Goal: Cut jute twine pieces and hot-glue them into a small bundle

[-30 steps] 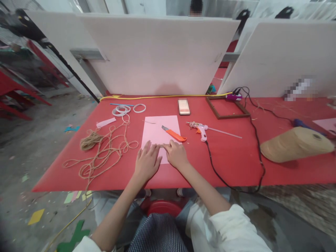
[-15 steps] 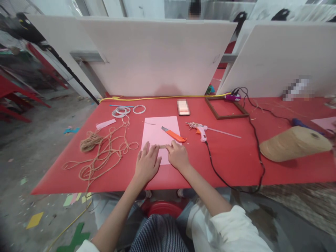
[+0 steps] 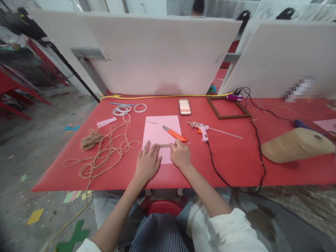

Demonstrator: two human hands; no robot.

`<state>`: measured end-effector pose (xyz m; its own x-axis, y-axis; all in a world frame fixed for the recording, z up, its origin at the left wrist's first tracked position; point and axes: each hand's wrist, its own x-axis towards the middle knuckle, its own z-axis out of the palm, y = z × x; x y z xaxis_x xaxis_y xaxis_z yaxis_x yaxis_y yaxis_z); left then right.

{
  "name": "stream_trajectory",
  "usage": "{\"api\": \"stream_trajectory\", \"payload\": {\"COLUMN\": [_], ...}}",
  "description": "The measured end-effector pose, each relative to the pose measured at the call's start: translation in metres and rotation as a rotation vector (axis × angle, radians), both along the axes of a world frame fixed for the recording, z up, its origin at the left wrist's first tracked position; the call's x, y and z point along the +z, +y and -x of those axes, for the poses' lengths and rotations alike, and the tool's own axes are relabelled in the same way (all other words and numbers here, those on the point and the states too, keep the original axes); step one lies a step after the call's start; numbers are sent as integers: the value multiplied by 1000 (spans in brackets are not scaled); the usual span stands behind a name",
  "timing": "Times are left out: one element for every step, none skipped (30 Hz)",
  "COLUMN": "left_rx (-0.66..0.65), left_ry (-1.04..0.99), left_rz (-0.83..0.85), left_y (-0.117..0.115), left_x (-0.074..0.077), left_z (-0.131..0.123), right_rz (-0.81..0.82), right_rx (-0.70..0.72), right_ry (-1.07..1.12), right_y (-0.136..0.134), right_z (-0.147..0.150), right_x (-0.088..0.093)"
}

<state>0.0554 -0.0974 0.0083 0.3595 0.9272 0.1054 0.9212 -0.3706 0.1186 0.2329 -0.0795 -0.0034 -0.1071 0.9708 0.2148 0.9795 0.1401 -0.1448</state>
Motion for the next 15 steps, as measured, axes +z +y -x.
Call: {"api": "stream_trajectory", "payload": {"left_rx": [1, 4, 5, 3, -6, -24, -55, -92, -128, -156, -173, -179, -179, -176, -175], "left_ry": [-3, -6, -9, -13, -18, -26, -35, -44, -54, -61, -66, -67, -64, -59, -52], "left_rz": [-8, -17, -26, -36, -44, -50, -49, -43, -34, -25, -21, -21, -24, -28, -32], "left_y": [0, 0, 0, 0, 0, 0, 1, 2, 2, 3, 3, 4, 4, 3, 3], "left_x": [0, -1, -1, -1, -2, -2, -3, -4, -5, -6, -7, -8, -8, -8, -9], "left_z": [0, 1, 1, 1, 2, 2, 3, 3, 3, 4, 4, 3, 3, 2, 1], "right_rz": [-14, -26, -33, -34, -28, -19, -7, 3, 13, 22, 30, 38, 46, 53, 57], "right_rx": [1, 8, 21, 45, 76, 108, 138, 159, 173, 177, 176, 176, 180, 184, 186], "right_ry": [8, 16, 22, 26, 26, 26, 26, 27, 30, 32, 33, 35, 36, 39, 42], "right_y": [0, 0, 1, 1, 1, 2, 2, 2, 3, 3, 3, 4, 4, 4, 5], "right_z": [0, 0, 0, 0, 0, 0, 0, 0, 0, 0, 0, 0, 0, 0, 0], "right_x": [-1, -2, -3, -4, -4, -4, -4, -3, -2, -2, -1, -1, 0, 0, -1]}}
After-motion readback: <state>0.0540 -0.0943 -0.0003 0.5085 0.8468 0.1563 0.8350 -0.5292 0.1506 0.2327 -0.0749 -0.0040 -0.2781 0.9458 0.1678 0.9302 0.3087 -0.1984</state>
